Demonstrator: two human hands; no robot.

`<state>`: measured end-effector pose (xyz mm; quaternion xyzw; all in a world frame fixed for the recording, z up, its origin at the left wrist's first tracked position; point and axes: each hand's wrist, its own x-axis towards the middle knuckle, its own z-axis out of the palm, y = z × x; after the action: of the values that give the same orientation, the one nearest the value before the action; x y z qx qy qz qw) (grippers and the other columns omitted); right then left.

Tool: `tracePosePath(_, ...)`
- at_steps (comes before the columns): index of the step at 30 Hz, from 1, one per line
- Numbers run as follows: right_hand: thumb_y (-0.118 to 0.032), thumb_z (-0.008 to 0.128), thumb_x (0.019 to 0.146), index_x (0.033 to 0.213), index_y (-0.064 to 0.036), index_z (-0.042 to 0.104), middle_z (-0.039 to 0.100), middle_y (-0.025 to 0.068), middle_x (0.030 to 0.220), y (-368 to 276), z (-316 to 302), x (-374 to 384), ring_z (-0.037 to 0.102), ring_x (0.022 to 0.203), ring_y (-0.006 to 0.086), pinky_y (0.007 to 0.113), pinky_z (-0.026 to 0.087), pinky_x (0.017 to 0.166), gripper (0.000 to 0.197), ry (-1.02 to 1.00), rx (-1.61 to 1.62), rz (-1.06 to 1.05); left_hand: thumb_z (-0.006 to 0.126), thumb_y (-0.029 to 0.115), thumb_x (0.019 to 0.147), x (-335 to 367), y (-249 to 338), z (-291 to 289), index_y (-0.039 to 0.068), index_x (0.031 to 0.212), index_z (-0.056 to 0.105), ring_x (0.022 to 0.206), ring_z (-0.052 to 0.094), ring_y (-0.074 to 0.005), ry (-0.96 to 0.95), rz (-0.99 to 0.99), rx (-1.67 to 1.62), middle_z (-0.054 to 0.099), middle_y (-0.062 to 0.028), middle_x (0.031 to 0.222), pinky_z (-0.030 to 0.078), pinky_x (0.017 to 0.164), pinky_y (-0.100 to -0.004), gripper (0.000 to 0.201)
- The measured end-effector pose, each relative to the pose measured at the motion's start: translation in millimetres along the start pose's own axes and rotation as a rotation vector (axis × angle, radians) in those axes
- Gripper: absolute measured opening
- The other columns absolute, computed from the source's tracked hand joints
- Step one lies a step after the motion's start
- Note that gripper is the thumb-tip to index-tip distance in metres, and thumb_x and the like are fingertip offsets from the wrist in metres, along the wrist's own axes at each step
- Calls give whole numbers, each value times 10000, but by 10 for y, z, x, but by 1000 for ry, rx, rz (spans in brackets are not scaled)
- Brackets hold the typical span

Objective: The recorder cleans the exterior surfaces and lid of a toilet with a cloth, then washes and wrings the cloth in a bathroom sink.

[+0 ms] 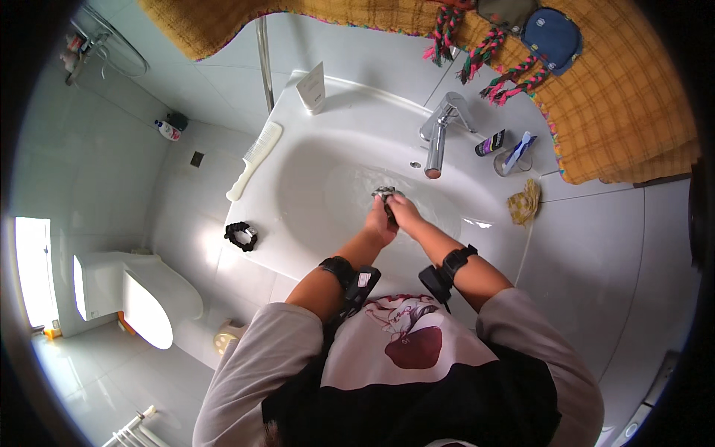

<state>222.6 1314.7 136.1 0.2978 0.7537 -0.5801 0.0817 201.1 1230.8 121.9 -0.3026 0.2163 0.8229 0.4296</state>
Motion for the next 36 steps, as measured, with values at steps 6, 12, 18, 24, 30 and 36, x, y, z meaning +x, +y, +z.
tracePosePath(6,-213,572,835,948,-18,616,621,63,896,-71,-39,-297,570,864,169,301,434,761,229,34,406,-2,338,410,938,80,393,-16,79,1077,538,922,579,-228,-19,-74,254,600,-88,1031,465,813,-392,411)
tracePosePath(12,-251,634,795,963,-52,561,608,50,961,-267,-368,-369,581,906,191,415,359,868,271,3,648,382,449,223,915,-12,665,-58,88,1052,489,821,601,-194,-108,36,433,602,-54,944,502,667,-355,197)
tracePosePath(18,-207,610,802,965,-61,572,609,49,881,297,-216,-154,589,814,166,373,399,735,222,66,509,232,480,196,897,-181,520,211,100,1068,467,853,581,-215,-148,-82,603,578,-64,989,488,738,-390,196)
tracePosePath(24,-126,565,821,901,-40,616,607,60,805,684,-347,-39,586,691,194,294,481,638,128,297,404,359,563,208,849,-43,796,-180,113,988,492,891,547,-183,99,12,771,562,-35,959,457,767,-445,183)
tracePosePath(30,-163,582,810,805,-20,610,611,97,806,1615,-867,196,588,663,241,417,460,585,145,472,-87,252,610,201,811,12,815,-88,53,983,525,899,543,-150,320,49,1295,562,-45,895,509,722,-379,242)
tracePosePath(36,-154,626,690,773,-37,601,587,139,816,1093,-690,-106,553,785,329,444,426,737,145,209,-987,-263,565,111,790,156,774,-421,56,1033,542,951,565,-265,255,478,2346,543,-100,1050,474,813,-405,250)
